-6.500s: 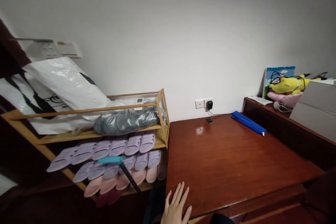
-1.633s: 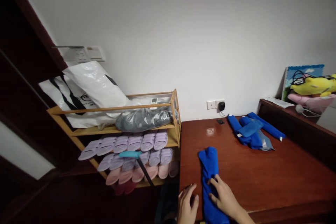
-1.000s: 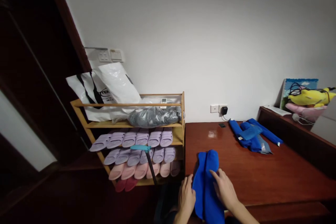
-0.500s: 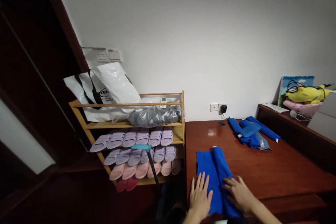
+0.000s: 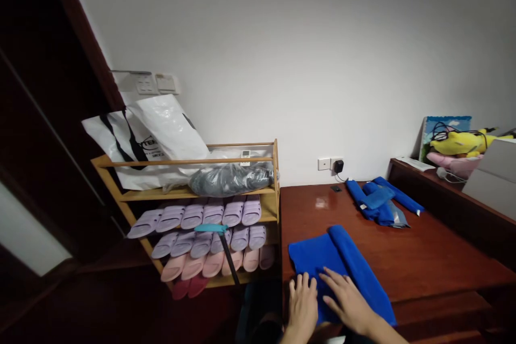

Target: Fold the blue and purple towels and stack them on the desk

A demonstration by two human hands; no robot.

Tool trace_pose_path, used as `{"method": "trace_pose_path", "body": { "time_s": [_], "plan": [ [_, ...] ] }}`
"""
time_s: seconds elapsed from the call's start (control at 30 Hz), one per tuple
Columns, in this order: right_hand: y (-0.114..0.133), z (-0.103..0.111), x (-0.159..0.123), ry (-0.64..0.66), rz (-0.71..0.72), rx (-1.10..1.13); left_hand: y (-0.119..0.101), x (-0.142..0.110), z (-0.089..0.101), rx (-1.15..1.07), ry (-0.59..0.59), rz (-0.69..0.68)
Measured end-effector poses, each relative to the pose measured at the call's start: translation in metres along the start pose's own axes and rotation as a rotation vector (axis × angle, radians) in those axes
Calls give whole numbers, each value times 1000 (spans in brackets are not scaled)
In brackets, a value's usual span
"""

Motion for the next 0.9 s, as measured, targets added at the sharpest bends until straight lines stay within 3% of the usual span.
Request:
{"method": "trace_pose_path", "body": {
  "time_s": [0.07,0.13,0.27,0.37,0.43,0.5,0.57,0.63,0.7,0.73,0.8,0.9],
  "plan": [
    [-7,-18,5,19,-35,-29,11,-3,4,15,14,-4],
    [-37,-17,13,-53,-93,-113,25,-6,15,35,23,6],
    [-136,22,21,-214,-259,-331,44,-11,34,61,64,37],
    [-219,59,13,-214,-526,-359,43,-9,36,93,90,41],
    [-249,76,2,-210,-682,-337,35,-4,31,110,110,27],
    [-240,89,-3,-292,-676,-314,20,4,24,86,103,-28],
    [-199,88,-1,-369,-506,-254,0,15,18,33,57,-116],
    [-151,67,5,-333,-307,-158,-10,25,14,-2,3,-153],
    [-124,37,11,-217,-231,-98,-7,31,10,-5,-22,-128],
    [-122,26,13,-174,-235,-90,-2,33,8,0,-24,-114],
    [-142,16,15,-163,-293,-115,7,34,6,15,-10,-112],
    [-212,32,10,-275,-422,-223,18,34,7,36,23,-144]
  ]
}}
Point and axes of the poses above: each hand's wrist, its own x-axis towards the middle knuckle, its own z-axis out of the back of the hand, y = z × x, the point moved 10 cm from there along x, towards the middle knuckle, and after that the axes turned 15 degrees about -z, right-handed, at the moved point
